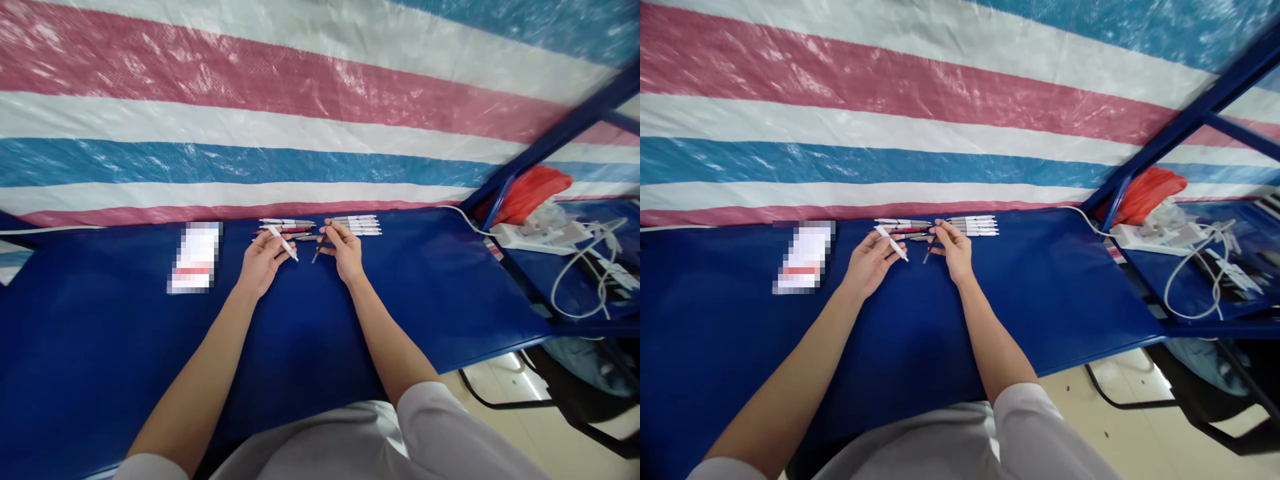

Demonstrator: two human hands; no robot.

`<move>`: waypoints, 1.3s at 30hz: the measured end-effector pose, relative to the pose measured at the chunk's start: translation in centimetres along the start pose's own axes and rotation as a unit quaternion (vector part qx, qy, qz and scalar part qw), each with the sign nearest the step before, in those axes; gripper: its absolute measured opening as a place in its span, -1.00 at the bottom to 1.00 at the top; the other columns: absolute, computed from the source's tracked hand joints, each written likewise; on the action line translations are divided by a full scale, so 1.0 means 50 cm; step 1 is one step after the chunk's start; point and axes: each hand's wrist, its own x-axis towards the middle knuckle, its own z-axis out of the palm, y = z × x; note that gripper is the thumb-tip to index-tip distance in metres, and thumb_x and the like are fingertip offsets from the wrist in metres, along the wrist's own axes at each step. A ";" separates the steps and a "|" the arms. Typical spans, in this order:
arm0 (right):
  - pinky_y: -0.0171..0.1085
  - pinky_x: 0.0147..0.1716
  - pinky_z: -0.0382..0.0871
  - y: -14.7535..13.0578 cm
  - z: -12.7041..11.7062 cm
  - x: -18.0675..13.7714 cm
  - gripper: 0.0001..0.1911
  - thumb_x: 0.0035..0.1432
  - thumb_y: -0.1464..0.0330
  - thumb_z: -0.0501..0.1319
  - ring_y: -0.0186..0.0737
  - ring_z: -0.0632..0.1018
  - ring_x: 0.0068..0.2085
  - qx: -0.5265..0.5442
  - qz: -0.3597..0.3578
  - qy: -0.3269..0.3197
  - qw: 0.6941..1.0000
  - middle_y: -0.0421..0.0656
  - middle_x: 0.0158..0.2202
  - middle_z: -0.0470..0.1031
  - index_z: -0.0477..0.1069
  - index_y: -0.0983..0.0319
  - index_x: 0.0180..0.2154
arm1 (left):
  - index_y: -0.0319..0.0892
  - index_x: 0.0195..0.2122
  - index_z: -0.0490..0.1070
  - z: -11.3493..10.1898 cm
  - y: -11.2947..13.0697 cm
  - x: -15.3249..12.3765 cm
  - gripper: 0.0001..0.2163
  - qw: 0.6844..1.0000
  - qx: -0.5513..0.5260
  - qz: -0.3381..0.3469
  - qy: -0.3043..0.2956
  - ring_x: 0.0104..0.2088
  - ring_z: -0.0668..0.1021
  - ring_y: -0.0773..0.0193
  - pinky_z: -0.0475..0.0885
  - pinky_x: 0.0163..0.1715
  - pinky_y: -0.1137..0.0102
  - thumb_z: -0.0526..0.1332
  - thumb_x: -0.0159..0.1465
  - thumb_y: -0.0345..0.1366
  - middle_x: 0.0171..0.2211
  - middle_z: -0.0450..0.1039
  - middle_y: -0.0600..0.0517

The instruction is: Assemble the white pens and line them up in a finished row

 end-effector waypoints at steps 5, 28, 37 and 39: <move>-0.32 -0.39 0.56 0.004 0.000 0.002 -0.61 0.01 0.15 0.35 -0.34 0.58 -0.34 -0.020 0.010 0.004 1.000 -0.23 -0.25 0.60 0.52 0.14 -0.11 | -0.14 -0.15 0.51 -0.003 0.000 -0.002 -0.68 0.999 0.007 -0.019 -0.025 -0.26 0.63 0.22 0.50 -0.05 0.16 0.45 0.08 -0.22 -0.24 0.58 0.01; -0.32 -0.42 0.55 0.007 0.008 -0.010 -0.62 0.02 0.14 0.34 -0.34 0.58 -0.37 -0.039 0.001 0.003 0.999 -0.21 -0.28 0.60 0.52 0.17 -0.13 | -0.19 -0.21 0.51 0.001 0.003 -0.014 -0.67 0.999 0.027 -0.030 -0.028 -0.27 0.64 0.14 0.51 -0.07 0.09 0.49 0.03 -0.22 -0.28 0.59 -0.03; -0.32 -0.50 0.53 0.002 0.016 -0.019 -0.63 -0.04 0.16 0.39 -0.31 0.58 -0.42 -0.042 -0.009 0.022 0.999 -0.21 -0.34 0.60 0.53 0.17 -0.18 | -0.16 -0.23 0.49 0.004 -0.004 -0.022 -0.70 0.998 0.055 0.033 -0.011 -0.22 0.63 0.17 0.51 -0.10 0.18 0.47 0.03 -0.24 -0.26 0.59 0.00; -0.32 -0.51 0.53 0.001 0.017 -0.023 -0.65 -0.03 0.18 0.39 -0.32 0.58 -0.43 -0.041 -0.010 0.018 0.999 -0.21 -0.34 0.60 0.54 0.18 -0.19 | -0.16 -0.24 0.48 0.005 -0.005 -0.025 -0.71 0.996 0.066 0.057 0.000 -0.22 0.63 0.18 0.51 -0.12 0.22 0.47 0.04 -0.24 -0.27 0.59 0.01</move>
